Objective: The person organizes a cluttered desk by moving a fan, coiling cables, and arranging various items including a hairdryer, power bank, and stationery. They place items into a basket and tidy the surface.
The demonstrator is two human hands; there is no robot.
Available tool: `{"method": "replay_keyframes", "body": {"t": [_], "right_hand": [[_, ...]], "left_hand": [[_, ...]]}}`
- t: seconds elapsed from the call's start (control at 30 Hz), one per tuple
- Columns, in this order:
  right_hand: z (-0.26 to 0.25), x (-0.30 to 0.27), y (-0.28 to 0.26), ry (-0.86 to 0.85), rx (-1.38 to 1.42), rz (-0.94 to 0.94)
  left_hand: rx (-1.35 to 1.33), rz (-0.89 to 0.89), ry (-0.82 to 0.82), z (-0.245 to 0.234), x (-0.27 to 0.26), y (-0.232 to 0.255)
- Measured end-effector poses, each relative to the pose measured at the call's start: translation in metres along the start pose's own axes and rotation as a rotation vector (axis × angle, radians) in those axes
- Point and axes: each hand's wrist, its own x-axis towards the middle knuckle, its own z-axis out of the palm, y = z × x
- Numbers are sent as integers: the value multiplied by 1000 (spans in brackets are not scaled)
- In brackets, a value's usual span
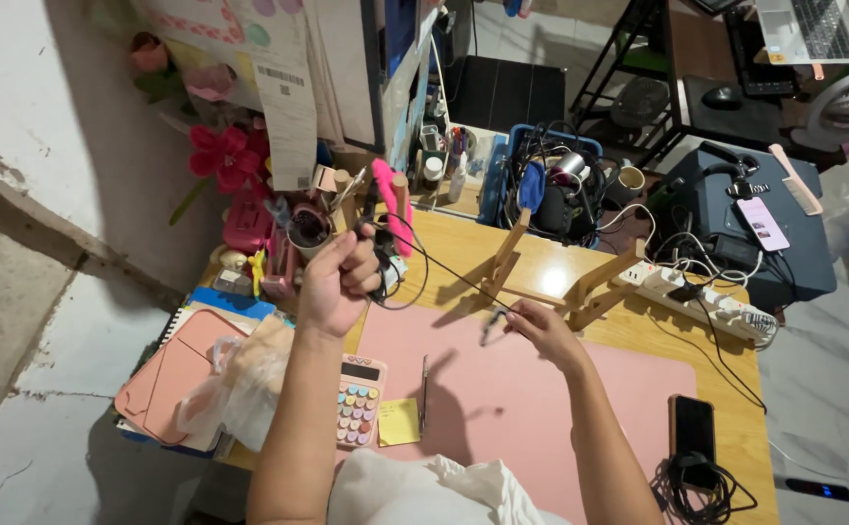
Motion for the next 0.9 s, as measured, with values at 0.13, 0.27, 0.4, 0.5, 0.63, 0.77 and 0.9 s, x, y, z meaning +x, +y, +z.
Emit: {"method": "replay_keyframes", "body": {"t": [0.13, 0.27, 0.4, 0.5, 0.63, 0.77, 0.9], "right_hand": [[2, -1, -5, -88, -10, -87], [24, -28, -58, -53, -203, 92], [61, -46, -113, -189, -316, 122], [63, -44, -129, -288, -416, -98], [47, -35, -126, -264, -334, -35], [31, -33, -113, -151, -269, -167], [21, -44, -108, -82, -371, -201]], "left_hand": [[-95, 129, 81, -2, 3, 1], [336, 168, 329, -1, 8, -24], [654, 67, 123, -25, 27, -102], [1206, -91, 2, -37, 16, -135], [1389, -381, -6, -23, 1, -126], [1452, -410, -231, -17, -2, -101], [1660, -483, -121, -13, 1, -89]]}}
